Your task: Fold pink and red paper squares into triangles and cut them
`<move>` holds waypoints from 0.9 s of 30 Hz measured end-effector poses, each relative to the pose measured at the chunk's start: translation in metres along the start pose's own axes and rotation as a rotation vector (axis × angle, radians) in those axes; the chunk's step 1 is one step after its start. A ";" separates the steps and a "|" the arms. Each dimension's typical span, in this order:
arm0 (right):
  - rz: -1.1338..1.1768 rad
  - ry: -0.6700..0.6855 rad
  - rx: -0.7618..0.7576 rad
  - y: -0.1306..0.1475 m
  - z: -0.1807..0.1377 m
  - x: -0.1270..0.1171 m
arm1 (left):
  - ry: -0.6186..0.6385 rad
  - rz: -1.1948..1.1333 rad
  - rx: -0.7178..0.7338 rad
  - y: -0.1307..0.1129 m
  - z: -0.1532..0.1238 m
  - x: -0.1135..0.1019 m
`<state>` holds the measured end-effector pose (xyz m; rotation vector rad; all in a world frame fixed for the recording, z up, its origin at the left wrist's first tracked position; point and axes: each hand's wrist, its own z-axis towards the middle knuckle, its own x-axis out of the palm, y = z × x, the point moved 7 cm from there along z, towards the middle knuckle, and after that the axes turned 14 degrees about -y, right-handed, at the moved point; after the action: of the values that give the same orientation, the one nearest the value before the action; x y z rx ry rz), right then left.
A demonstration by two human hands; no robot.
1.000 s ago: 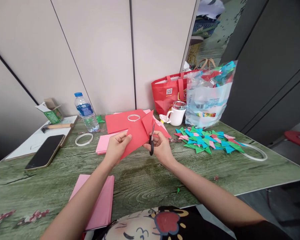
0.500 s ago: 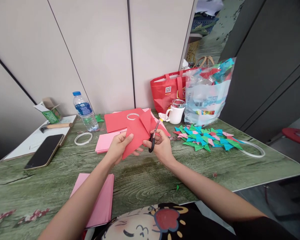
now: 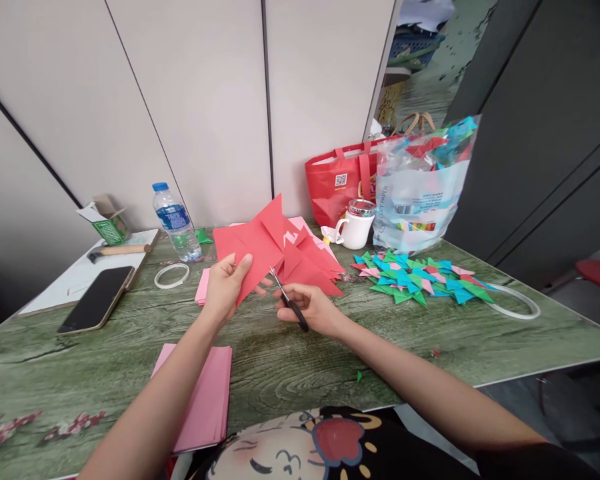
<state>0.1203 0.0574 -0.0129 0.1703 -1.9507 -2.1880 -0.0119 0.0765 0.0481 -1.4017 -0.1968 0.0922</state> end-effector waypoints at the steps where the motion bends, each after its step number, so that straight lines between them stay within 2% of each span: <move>1: 0.005 0.001 0.005 0.001 0.000 0.000 | -0.015 0.006 0.005 0.000 0.001 -0.002; 8: 0.043 0.025 0.053 -0.003 0.001 -0.004 | 0.026 0.051 -0.047 0.007 0.004 -0.003; 16: 0.055 0.033 0.064 -0.004 -0.001 -0.004 | 0.012 0.074 -0.091 0.007 -0.001 -0.001; 23: 0.077 0.029 0.065 -0.006 0.000 -0.006 | 0.135 0.069 -0.084 0.012 -0.005 0.009; 27: 0.096 0.030 0.068 -0.007 0.000 -0.006 | 0.146 0.063 -0.067 0.012 -0.006 0.012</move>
<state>0.1256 0.0591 -0.0201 0.1171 -1.9758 -2.0493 0.0018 0.0746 0.0361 -1.4754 -0.0352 0.0356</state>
